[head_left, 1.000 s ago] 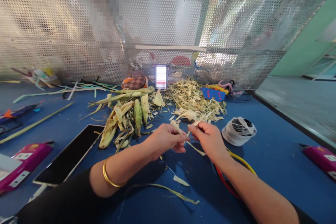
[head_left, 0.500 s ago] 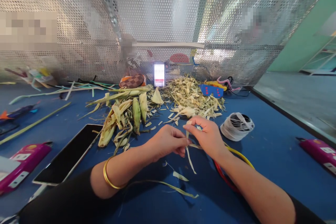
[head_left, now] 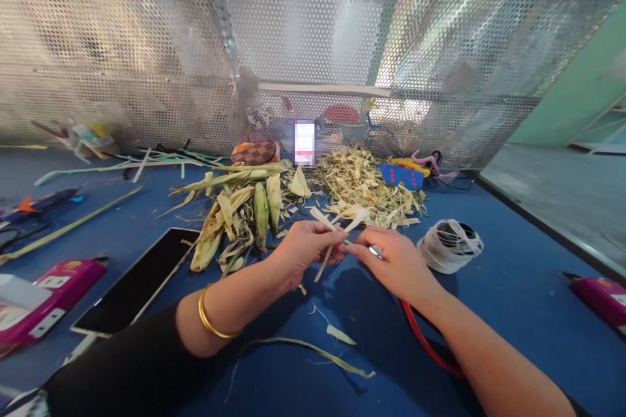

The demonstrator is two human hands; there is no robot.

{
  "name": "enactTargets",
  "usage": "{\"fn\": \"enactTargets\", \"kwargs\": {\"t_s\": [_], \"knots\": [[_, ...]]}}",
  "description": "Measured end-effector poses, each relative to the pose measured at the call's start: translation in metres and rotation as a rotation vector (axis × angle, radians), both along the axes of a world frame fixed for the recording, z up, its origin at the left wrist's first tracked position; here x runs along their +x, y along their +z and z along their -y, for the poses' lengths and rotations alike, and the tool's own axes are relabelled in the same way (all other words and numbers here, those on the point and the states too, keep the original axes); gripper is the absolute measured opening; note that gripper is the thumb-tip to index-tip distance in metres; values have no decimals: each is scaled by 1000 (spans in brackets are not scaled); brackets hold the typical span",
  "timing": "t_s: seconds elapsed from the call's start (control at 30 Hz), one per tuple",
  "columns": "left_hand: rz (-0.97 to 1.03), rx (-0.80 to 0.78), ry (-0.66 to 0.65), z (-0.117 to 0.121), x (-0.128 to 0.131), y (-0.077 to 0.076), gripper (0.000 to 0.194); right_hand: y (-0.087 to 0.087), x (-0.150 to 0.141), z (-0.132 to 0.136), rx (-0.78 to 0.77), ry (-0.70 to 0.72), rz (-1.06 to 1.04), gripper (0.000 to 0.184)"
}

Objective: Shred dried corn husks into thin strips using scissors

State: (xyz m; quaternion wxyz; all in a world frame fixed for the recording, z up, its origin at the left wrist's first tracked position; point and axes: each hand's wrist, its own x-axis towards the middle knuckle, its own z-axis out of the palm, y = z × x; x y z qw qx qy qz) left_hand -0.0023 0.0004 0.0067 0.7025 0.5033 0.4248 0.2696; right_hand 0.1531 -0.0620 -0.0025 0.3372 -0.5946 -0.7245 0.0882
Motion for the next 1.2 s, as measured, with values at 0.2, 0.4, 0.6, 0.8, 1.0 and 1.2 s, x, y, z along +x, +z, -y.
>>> {"fn": "enactTargets", "kwargs": {"t_s": [0.2, 0.4, 0.6, 0.8, 1.0, 1.2], "knots": [[79, -99, -21, -3, 1, -2, 23, 2, -1, -1, -19, 59, -276, 37], [313, -382, -82, -11, -2, 2, 14, 2, 5, -5, -128, -27, -523, 27], [288, -400, -146, -7, -2, 0, 23, -7, -3, -5, -202, 69, -355, 24], [153, -113, -160, -3, -3, 0, 19, -3, 0, -3, -62, 48, -96, 24], [93, -51, -41, 1, -1, 0, 17, -2, 4, -7, -63, 39, -219, 14], [74, 55, 6, 7, 1, 2, 24, 1, 6, -6, -15, -101, -600, 18]]}}
